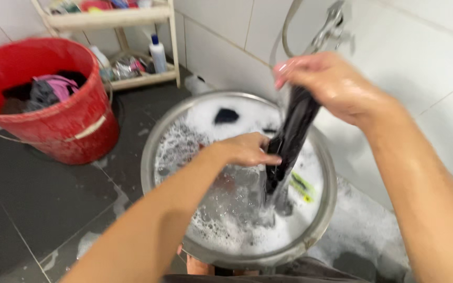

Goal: The person hand-washes clothes in a metal basin filled with soapy water. They scrub a grey garment with a green sponge, rinse it, and place it into a red bucket. They then wash a black garment by hand, scrubbing and wringing it before placing it in the bucket as well.

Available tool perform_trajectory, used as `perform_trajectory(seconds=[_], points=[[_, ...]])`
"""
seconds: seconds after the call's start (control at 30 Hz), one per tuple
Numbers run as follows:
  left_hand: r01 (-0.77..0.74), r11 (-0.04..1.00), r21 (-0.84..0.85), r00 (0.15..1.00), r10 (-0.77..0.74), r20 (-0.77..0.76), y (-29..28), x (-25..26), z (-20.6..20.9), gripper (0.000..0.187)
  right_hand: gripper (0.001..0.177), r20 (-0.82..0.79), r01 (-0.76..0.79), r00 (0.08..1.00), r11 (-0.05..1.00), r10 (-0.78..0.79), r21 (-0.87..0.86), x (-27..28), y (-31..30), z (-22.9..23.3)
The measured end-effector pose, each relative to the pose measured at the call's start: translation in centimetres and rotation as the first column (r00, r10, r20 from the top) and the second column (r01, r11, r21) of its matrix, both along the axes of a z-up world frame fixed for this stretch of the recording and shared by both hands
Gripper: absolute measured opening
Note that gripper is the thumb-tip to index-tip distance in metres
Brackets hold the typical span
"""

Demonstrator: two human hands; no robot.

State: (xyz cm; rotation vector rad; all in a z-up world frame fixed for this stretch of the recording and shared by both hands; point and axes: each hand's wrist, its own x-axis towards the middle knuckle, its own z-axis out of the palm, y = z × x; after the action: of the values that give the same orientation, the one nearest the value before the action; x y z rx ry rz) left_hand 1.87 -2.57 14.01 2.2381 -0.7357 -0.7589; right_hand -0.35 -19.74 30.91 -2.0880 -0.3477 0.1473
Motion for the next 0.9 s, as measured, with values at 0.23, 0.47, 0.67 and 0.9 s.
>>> perform_trajectory(seconds=[0.23, 0.47, 0.67, 0.9], points=[[-0.506, 0.778, -0.373, 0.749, 0.610, 0.259, 0.8, -2.2, 3.7, 0.043, 0.019, -0.198, 0.319, 0.945, 0.866, -0.260, 0.386, -2.0, -2.0, -3.1], [-0.607, 0.767, -0.208, 0.606, 0.617, 0.502, 6.1, -1.2, -0.2, 0.049, 0.031, -0.014, 0.321, 0.947, 0.947, -0.321, 0.004, -0.3, -6.3, -11.5], [-0.611, 0.751, -0.250, 0.752, 0.649, 0.115, 5.4, 0.3, -0.6, 0.025, 0.032, 0.117, 0.224, 0.973, 0.923, -0.197, -0.313, 0.3, -4.3, -13.9], [-0.655, 0.715, -0.246, 0.685, 0.699, 0.206, 1.5, -0.8, 3.0, 0.042, 0.061, 0.072, -0.091, 0.989, 0.925, 0.126, -0.368, -1.8, 4.4, -18.2]])
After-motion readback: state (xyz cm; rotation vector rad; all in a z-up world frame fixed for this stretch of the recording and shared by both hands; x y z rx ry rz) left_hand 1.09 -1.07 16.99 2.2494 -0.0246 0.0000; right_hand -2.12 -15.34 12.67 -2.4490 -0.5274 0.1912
